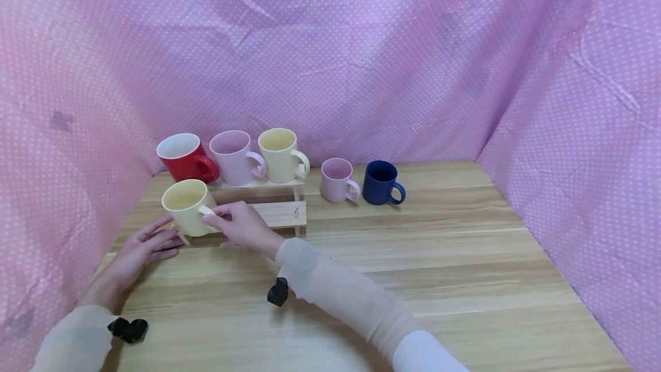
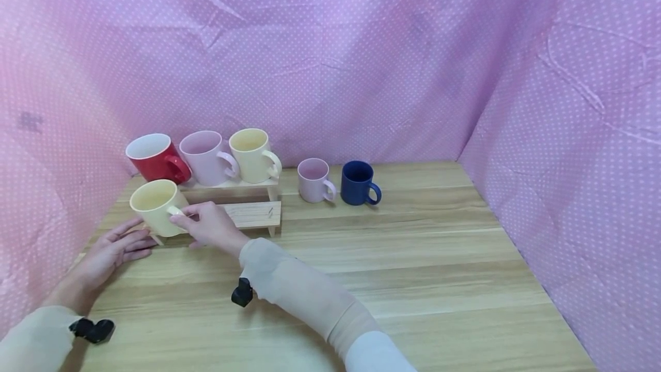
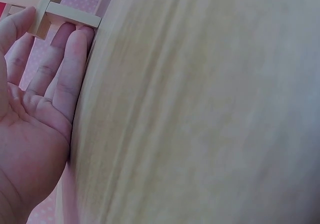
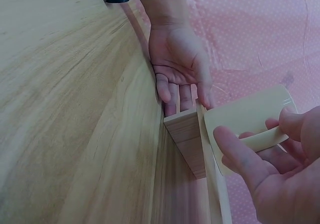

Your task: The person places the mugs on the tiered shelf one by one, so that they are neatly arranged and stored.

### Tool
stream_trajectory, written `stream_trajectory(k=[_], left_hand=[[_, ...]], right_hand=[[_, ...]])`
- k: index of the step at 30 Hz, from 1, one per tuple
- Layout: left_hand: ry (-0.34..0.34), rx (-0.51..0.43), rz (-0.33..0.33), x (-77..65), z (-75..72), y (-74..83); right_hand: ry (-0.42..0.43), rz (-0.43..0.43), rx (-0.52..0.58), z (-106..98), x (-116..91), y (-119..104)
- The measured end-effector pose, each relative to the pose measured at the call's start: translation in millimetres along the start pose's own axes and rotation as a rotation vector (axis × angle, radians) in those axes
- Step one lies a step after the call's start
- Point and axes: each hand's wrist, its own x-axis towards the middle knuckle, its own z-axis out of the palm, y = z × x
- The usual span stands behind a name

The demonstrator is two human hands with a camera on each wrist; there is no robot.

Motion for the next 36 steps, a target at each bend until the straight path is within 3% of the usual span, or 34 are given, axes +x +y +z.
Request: stream_trajectory(k=[7, 17, 23, 31, 36], left_hand=[[0.003, -0.027, 0.011, 0.9, -0.5, -3.0], [0.006, 0.008, -0.006, 1.1, -0.5, 0.2], [0.001, -0.015, 0.009, -0.5, -2.8, -3.1], [-0.034, -0.059, 0.033, -0.7, -6.1, -7.1], [-0.040, -0.057, 0.029, 1.7, -5.1, -4.9]], right_hand=[[0.008, -0.045, -0.026, 0, -2, 2], [0.022, -0.064, -0.043, -2, -4, 1], [0.000, -0.090, -0.155, -11, -5, 2], [-0.114, -0.105, -0.231, -36, -16, 1], [-0.197, -0.111, -0.196, -62, -25, -7]])
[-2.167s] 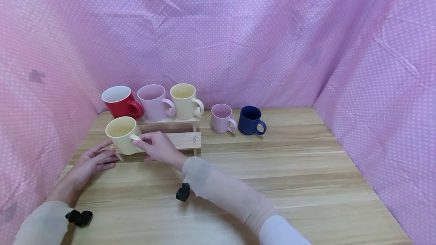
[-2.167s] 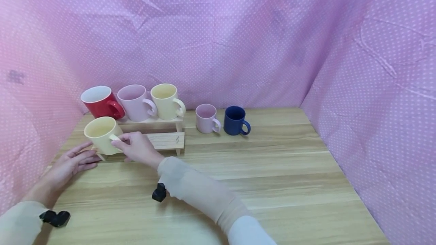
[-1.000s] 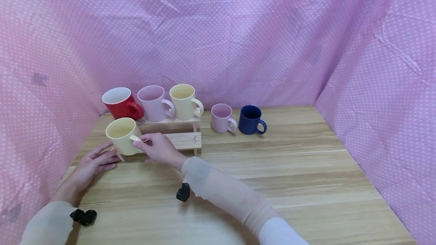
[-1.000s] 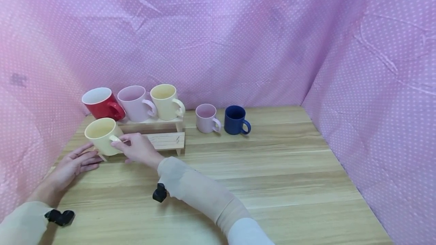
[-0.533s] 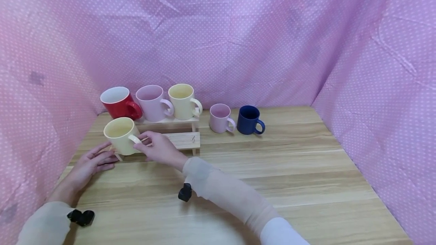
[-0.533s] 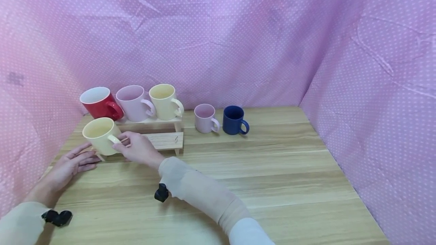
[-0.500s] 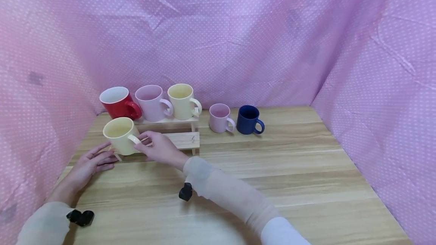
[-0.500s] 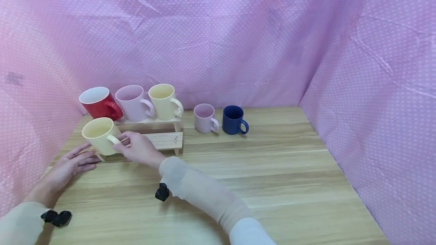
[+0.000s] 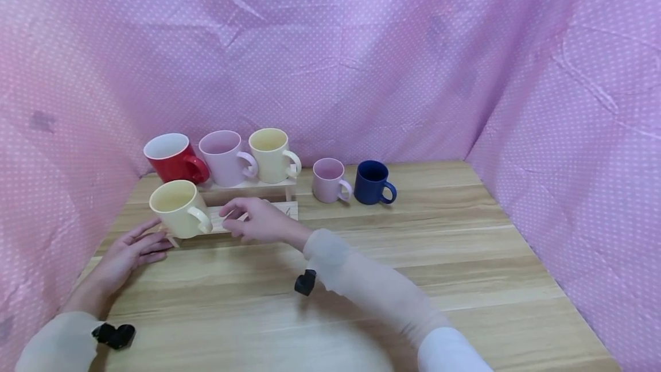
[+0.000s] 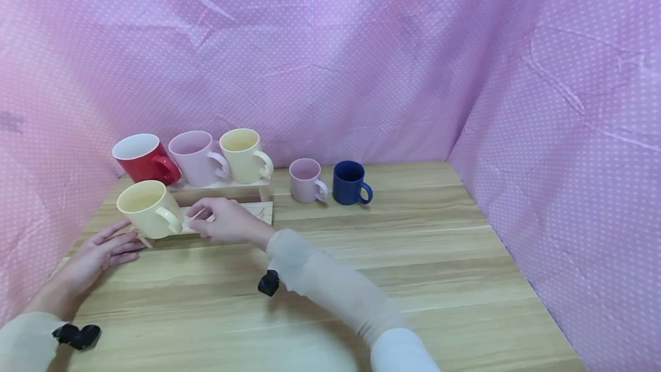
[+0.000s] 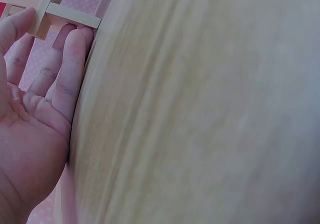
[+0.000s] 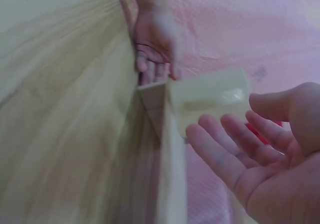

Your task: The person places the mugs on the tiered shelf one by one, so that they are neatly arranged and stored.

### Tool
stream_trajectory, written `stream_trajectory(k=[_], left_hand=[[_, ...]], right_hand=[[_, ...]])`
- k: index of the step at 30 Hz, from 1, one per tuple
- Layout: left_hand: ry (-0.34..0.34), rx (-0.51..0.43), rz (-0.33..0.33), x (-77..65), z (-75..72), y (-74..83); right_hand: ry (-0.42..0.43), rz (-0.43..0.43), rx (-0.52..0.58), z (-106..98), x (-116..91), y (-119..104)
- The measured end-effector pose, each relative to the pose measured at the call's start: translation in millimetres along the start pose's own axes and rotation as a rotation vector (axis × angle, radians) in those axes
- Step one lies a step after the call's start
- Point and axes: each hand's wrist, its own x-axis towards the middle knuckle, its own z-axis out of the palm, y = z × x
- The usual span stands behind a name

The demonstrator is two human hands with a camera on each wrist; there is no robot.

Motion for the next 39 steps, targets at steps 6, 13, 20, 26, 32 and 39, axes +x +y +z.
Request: stream_trajectory(k=[6, 13, 20, 26, 32, 39], left_hand=[[-0.001, 0.009, -0.005, -3.8, -2.4, 4.3], [-0.015, -0.007, 0.018, -8.3, -8.6, 6.3], [-0.001, -0.002, 0.007, -11.2, -11.3, 8.5], [0.028, 0.046, -0.029, -12.7, -10.6, 11.8], [0.065, 0.091, -0.069, -9.7, -6.7, 12.0], [0.060, 0.112, -0.087, -2.6, 0.9, 6.6]], right_hand=[[-0.102, -0.012, 0.053, -28, -14, -1], [-0.119, -0.072, 0.076, -63, -45, 4], [0.017, -0.093, 0.101, -105, -85, 25], [0.283, -0.179, -0.006, -131, -105, 50], [0.550, -0.258, -0.262, -152, -118, 80], [0.674, -0.179, -0.197, -178, -142, 114]])
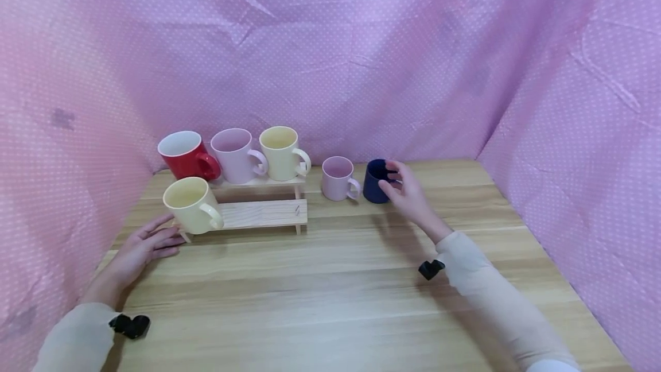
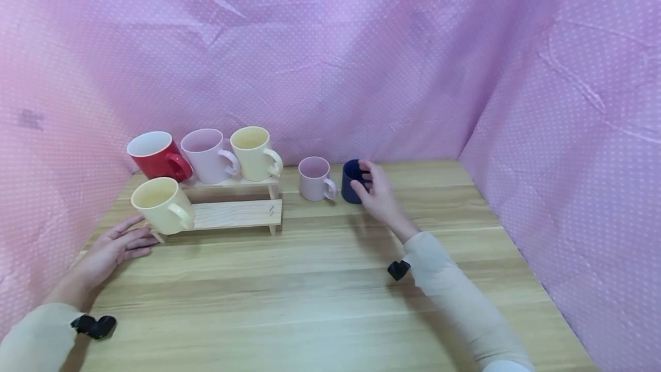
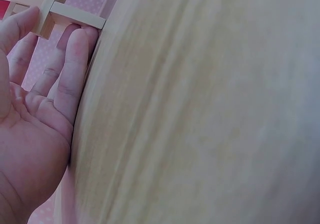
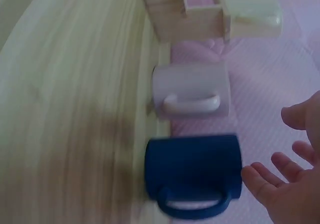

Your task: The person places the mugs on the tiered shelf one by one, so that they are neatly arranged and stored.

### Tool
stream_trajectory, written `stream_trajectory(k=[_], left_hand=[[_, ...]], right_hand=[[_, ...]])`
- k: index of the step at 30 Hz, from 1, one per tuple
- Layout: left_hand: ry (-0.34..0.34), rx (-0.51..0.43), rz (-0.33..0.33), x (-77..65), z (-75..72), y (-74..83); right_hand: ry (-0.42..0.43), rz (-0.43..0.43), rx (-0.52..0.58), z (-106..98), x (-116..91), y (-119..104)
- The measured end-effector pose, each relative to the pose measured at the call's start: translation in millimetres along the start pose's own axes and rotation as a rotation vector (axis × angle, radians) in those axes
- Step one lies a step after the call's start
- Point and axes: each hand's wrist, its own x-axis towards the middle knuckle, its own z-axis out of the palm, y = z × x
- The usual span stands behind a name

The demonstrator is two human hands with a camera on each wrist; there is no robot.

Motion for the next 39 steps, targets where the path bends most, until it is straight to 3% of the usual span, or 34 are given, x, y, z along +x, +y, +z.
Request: stream_trajectory(k=[4, 8, 15, 21, 28, 35, 39], left_hand=[[0.001, -0.004, -0.003, 3.1, 2.1, -1.6], [-0.007, -0.022, -0.006, 4.3, 1.5, -2.4], [-0.030, -0.053, 0.009, 6.4, 1.3, -3.6], [-0.043, -0.087, 0.028, 7.2, 0.6, -4.3], [-0.043, -0.088, 0.056, -2.7, -6.6, -3.3], [-0.045, -0.073, 0.038, 6.2, -1.6, -5.0], [-0.051, -0.078, 0.056, 6.7, -0.8, -5.7]], right_hand=[[0.036, 0.096, -0.103, -15, -6, 16], [0.009, 0.201, -0.215, -22, -7, 25], [-0.045, 0.320, -0.188, -25, -11, 44], [-0.058, 0.329, -0.204, -22, -13, 53], [-0.084, 0.325, -0.221, -6, -10, 59], [-0.027, 0.391, -0.145, -11, -12, 55], [-0.039, 0.393, -0.170, -12, -13, 56]])
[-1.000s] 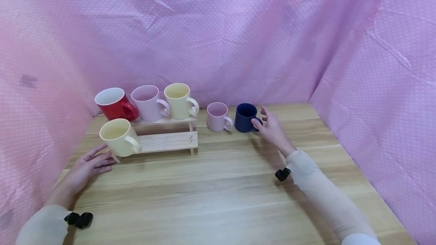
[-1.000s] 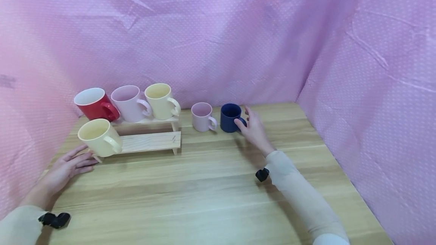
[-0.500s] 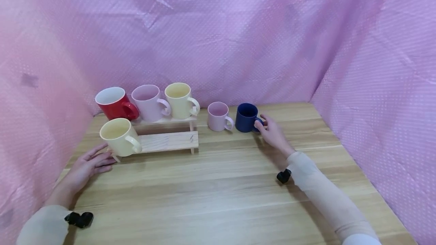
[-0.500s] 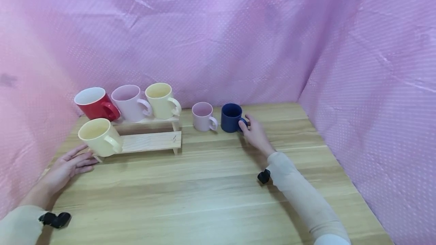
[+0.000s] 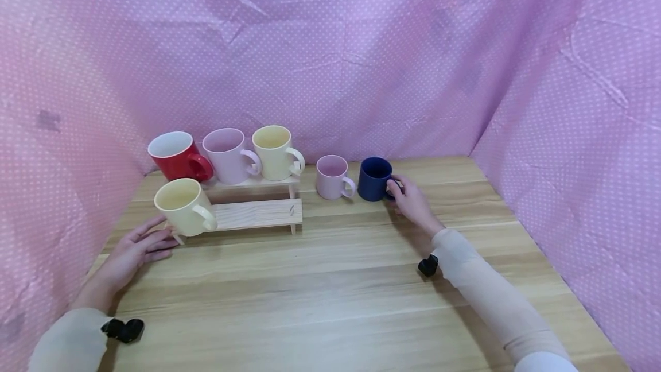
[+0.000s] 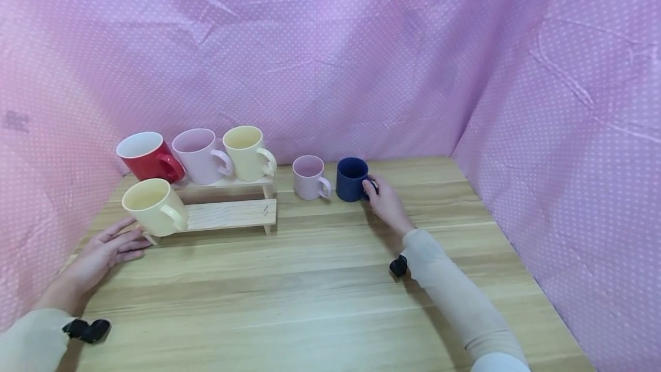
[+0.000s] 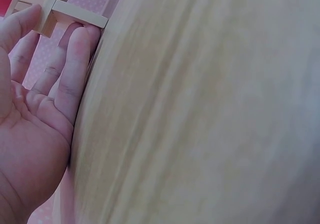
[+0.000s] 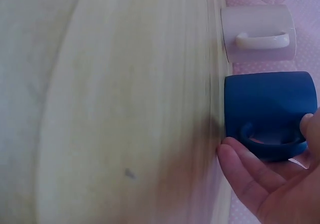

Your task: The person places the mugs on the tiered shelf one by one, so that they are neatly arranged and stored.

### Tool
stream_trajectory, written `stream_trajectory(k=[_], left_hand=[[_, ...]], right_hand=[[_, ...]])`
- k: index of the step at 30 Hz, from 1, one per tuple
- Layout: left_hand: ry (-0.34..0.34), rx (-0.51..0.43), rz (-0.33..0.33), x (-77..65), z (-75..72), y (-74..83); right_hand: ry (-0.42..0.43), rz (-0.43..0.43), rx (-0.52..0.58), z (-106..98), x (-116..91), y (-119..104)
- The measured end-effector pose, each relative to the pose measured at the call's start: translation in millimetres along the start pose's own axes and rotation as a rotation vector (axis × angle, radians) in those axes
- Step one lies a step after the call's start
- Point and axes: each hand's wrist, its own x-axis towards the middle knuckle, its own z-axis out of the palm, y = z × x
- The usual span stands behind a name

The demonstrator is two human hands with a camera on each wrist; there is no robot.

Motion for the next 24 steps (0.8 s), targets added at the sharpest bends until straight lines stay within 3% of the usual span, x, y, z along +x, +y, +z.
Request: stream_trajectory(k=[8, 13, 24], left_hand=[[0.020, 0.032, -0.022, -3.1, 0.1, 0.5], [0.001, 0.036, -0.038, -1.9, 2.9, -6.7], [0.006, 0.047, -0.012, 0.0, -0.9, -0.6]], right_hand=[[0.079, -0.117, -0.168, 2, 0, 1], [0.089, -0.133, -0.265, 0, -2, 4], [0.043, -0.138, -0.265, 0, 4, 3]])
